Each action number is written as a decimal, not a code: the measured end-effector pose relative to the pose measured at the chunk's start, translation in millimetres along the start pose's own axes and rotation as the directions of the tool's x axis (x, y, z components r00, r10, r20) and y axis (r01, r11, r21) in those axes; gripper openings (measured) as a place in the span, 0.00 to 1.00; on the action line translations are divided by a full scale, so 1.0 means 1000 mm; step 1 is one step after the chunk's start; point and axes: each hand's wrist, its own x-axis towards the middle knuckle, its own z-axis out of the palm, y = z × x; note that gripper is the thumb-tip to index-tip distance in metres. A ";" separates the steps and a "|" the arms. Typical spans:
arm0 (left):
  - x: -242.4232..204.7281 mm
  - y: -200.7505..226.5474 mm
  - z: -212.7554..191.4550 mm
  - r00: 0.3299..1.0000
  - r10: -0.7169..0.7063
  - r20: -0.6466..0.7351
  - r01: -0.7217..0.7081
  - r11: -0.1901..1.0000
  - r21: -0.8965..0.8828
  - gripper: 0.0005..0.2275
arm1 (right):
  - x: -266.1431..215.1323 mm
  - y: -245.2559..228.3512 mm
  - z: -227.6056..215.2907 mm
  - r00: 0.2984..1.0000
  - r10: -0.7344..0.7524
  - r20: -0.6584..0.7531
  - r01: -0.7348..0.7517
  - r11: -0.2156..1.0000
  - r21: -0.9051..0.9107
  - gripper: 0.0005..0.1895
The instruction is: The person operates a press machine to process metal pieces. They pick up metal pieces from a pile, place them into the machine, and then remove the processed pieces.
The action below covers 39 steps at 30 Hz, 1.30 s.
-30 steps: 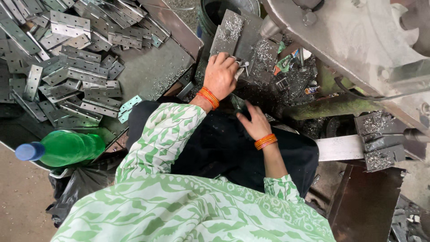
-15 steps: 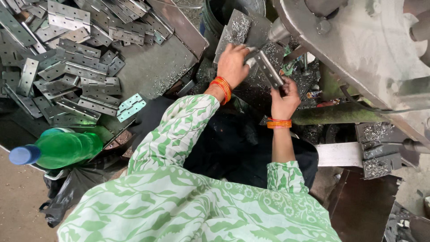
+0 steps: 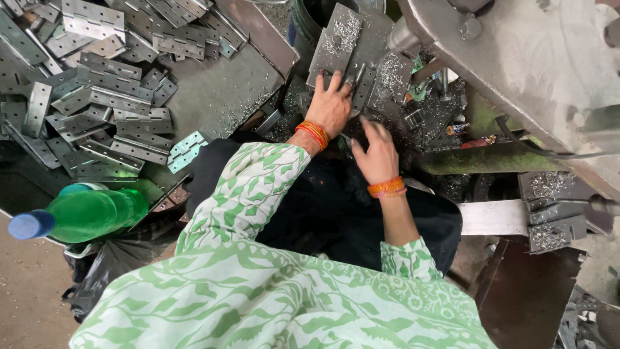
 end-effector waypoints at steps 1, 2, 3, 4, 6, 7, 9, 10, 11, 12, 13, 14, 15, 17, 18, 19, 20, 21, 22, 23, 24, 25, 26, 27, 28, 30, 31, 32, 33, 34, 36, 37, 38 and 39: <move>0.003 0.001 0.004 1.000 -0.009 -0.008 0.009 1.000 0.011 0.13 | -0.012 -0.002 -0.007 0.997 0.018 0.078 -0.018 1.000 -0.003 0.28; 0.007 0.001 0.006 1.000 -0.017 -0.016 0.017 1.000 0.022 0.13 | -0.025 -0.003 -0.012 0.987 0.037 0.155 -0.036 0.999 -0.007 0.29; 0.011 0.002 0.007 1.000 -0.019 -0.001 0.019 1.000 0.022 0.13 | -0.036 -0.004 -0.013 0.980 0.055 0.194 -0.050 0.998 -0.029 0.32; 0.015 0.003 0.007 1.000 -0.022 0.014 0.022 1.000 0.022 0.13 | -0.047 -0.006 -0.011 0.970 0.073 0.232 -0.063 0.997 -0.052 0.35; 0.022 0.003 0.005 0.999 -0.027 0.035 0.026 0.999 0.040 0.12 | -0.064 -0.006 0.001 0.946 0.157 0.284 -0.133 0.986 -0.101 0.39; 0.023 0.004 0.004 0.999 -0.031 0.043 0.029 0.998 0.056 0.12 | -0.071 -0.005 0.012 0.928 0.222 0.300 -0.191 0.973 -0.130 0.42; 0.025 0.006 0.001 0.998 -0.041 0.055 0.036 0.996 0.078 0.13 | -0.085 0.000 0.036 0.885 0.332 0.327 -0.292 0.942 -0.167 0.45; 0.027 0.007 0.000 0.997 -0.046 0.059 0.041 0.996 0.084 0.13 | -0.090 0.004 0.049 0.862 0.378 0.339 -0.336 0.925 -0.177 0.47; 0.027 0.009 -0.001 0.997 -0.050 0.063 0.045 0.995 0.089 0.13 | -0.098 0.008 0.061 0.835 0.424 0.351 -0.381 0.905 -0.187 0.49; 0.026 0.008 -0.002 0.997 -0.048 0.058 0.043 0.995 0.088 0.13 | -0.108 0.010 0.074 0.853 0.407 0.327 -0.373 0.913 -0.165 0.49; 0.025 0.005 -0.003 0.998 -0.047 0.050 0.042 0.995 0.088 0.13 | -0.117 0.012 0.086 0.872 0.388 0.300 -0.361 0.922 -0.143 0.49; 0.025 0.004 -0.005 0.998 -0.046 0.041 0.042 0.995 0.088 0.13 | -0.123 0.016 0.094 0.889 0.368 0.273 -0.348 0.930 -0.121 0.49; 0.024 0.002 -0.006 0.998 -0.036 0.044 0.031 0.995 0.097 0.13 | -0.124 0.022 0.099 0.893 0.364 0.265 -0.345 0.931 -0.117 0.49; 0.022 0.005 -0.005 0.999 -0.005 0.054 -0.001 0.994 0.105 0.13 | -0.128 0.028 0.101 0.896 0.369 0.248 -0.351 0.929 -0.114 0.49; 0.016 0.009 -0.004 1.000 -0.008 0.017 0.006 0.996 0.094 0.12 | -0.132 0.029 0.098 0.913 0.326 0.247 -0.322 0.945 -0.055 0.50; 0.012 0.006 -0.002 0.999 -0.019 -0.027 0.021 0.995 0.094 0.12 | -0.126 0.031 0.093 0.933 0.269 0.238 -0.279 0.960 0.010 0.50; 0.012 0.004 -0.001 0.997 -0.029 -0.072 0.036 0.995 0.093 0.12 | -0.118 0.031 0.087 0.951 0.212 0.225 -0.234 0.969 0.074 0.51; 0.015 0.001 -0.001 0.998 -0.036 -0.057 0.040 0.996 0.076 0.12 | -0.108 0.031 0.076 0.949 0.207 0.238 -0.229 0.971 0.066 0.49; 0.019 0.000 0.000 0.998 -0.042 -0.042 0.044 0.997 0.059 0.11 | -0.097 0.031 0.062 0.946 0.203 0.252 -0.224 0.973 0.058 0.47; 0.017 0.004 0.004 0.999 -0.044 -0.014 0.044 0.999 0.030 0.11 | -0.096 0.027 0.050 0.938 0.212 0.275 -0.233 0.971 0.046 0.46; 0.017 0.004 0.009 0.997 -0.059 -0.040 0.060 0.998 0.024 0.11 | -0.090 0.023 0.042 0.928 0.226 0.298 -0.240 0.971 0.012 0.43; 0.023 0.002 0.012 0.995 -0.069 -0.072 0.071 0.997 0.017 0.11 | -0.080 0.024 0.034 0.918 0.241 0.313 -0.246 0.969 -0.025 0.41; 0.029 0.002 0.015 0.991 -0.080 -0.105 0.082 0.997 0.009 0.11 | -0.075 0.023 0.028 0.909 0.257 0.328 -0.251 0.966 -0.062 0.39; 0.034 0.001 0.016 0.993 -0.085 -0.085 0.087 0.996 0.018 0.11 | -0.074 0.022 0.028 0.903 0.280 0.326 -0.270 0.960 -0.077 0.40; 0.039 0.001 0.017 0.994 -0.090 -0.066 0.092 0.995 0.028 0.12 | -0.075 0.021 0.033 0.897 0.303 0.324 -0.288 0.953 -0.092 0.40; 0.045 -0.001 0.019 0.994 -0.094 -0.057 0.096 0.995 0.034 0.12 | -0.087 0.020 0.055 0.903 0.320 0.287 -0.311 0.947 -0.077 0.43; 0.045 -0.001 0.020 0.994 -0.085 -0.064 0.087 0.996 0.030 0.12 | -0.101 0.015 0.071 0.913 0.322 0.251 -0.321 0.946 -0.046 0.45; 0.043 -0.001 0.022 0.995 -0.076 -0.071 0.078 0.997 0.026 0.12 | -0.112 0.014 0.084 0.921 0.325 0.214 -0.330 0.944 -0.015 0.46; 0.042 -0.001 0.023 0.994 -0.070 -0.086 0.072 0.997 0.012 0.12 | -0.118 0.018 0.091 0.913 0.347 0.215 -0.355 0.935 -0.004 0.46; 0.039 0.000 0.023 0.993 -0.065 -0.101 0.065 0.998 -0.002 0.12 | -0.124 0.021 0.095 0.904 0.369 0.217 -0.379 0.925 0.006 0.46; 0.039 -0.011 0.019 0.991 -0.067 -0.119 0.070 0.997 0.025 0.12 | -0.117 0.022 0.103 0.891 0.380 0.248 -0.398 0.917 0.025 0.46; 0.037 -0.008 0.019 0.991 -0.065 -0.119 0.070 0.997 0.035 0.12 | -0.117 0.025 0.098 0.876 0.395 0.276 -0.413 0.911 0.009 0.47; 0.035 -0.004 0.018 0.991 -0.063 -0.119 0.069 0.997 0.046 0.11 | -0.118 0.027 0.091 0.861 0.409 0.303 -0.427 0.904 -0.007 0.47; 0.038 -0.006 0.017 0.995 -0.064 -0.082 0.068 0.997 0.046 0.11 | -0.110 0.031 0.084 0.870 0.378 0.317 -0.397 0.918 -0.007 0.48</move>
